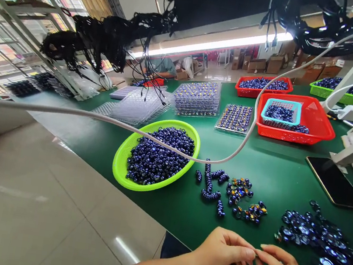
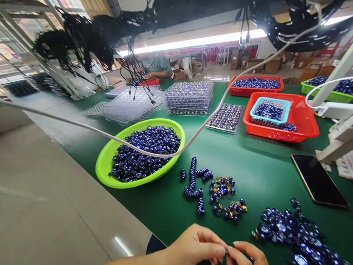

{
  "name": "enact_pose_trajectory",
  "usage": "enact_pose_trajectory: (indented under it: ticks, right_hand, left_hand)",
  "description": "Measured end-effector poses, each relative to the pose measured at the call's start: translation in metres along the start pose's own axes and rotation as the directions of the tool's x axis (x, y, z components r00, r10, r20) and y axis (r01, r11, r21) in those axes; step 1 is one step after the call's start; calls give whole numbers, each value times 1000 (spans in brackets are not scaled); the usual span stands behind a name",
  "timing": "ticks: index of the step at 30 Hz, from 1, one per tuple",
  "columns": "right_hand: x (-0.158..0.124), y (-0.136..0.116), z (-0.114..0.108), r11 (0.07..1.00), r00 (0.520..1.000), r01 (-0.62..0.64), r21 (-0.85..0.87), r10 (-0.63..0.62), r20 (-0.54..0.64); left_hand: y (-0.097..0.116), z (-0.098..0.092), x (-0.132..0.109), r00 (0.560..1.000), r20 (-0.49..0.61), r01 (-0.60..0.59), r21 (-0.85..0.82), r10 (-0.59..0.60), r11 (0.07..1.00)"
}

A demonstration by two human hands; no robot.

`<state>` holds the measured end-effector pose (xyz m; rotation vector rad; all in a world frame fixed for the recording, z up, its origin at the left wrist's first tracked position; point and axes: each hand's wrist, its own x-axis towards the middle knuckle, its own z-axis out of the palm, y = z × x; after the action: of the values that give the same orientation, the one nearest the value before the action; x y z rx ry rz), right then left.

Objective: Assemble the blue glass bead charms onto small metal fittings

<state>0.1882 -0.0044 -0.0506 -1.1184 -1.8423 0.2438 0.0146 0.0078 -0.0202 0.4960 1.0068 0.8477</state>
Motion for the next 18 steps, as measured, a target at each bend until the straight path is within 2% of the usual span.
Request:
enact_pose_trajectory:
  ticks: [6, 8, 9, 10, 12, 13, 14, 16, 18]
  right_hand:
    - [14, -21, -3, 996, 996, -39, 78, 32, 89]
    - [15, -21, -5, 994, 992, -66, 84, 57, 114]
    - [14, -20, -7, 993, 988, -85, 82, 74, 133]
    - [13, -18, -10, 991, 983, -108, 78, 95, 159]
    - [12, -13, -17, 984, 963, -163, 67, 144, 228]
    - [12, -11, -20, 980, 952, -187, 64, 165, 260]
    - [12, -10, -22, 976, 941, -208, 65, 181, 288]
    - [13, -11, -24, 970, 927, -228, 80, 191, 324]
    - [14, -14, -21, 967, 922, -230, 106, 181, 343]
  left_hand:
    - [6, -7, -15, 998, 41, -63, 174, 57, 983]
    - [9, -13, -20, 989, 59, -145, 318, 133, 937]
    - [11, -17, -22, 974, 62, -222, 420, 216, 880]
    - [12, -22, -22, 942, 68, -312, 538, 329, 783]
    - [16, -36, -21, 813, 106, -445, 748, 573, 492]
    - [19, -43, -18, 741, 132, -454, 821, 659, 346]
    - [21, -50, -15, 690, 165, -434, 873, 705, 221]
    - [26, -60, -6, 642, 245, -371, 928, 727, 15]
    - [30, -63, 2, 644, 318, -323, 937, 696, -131]
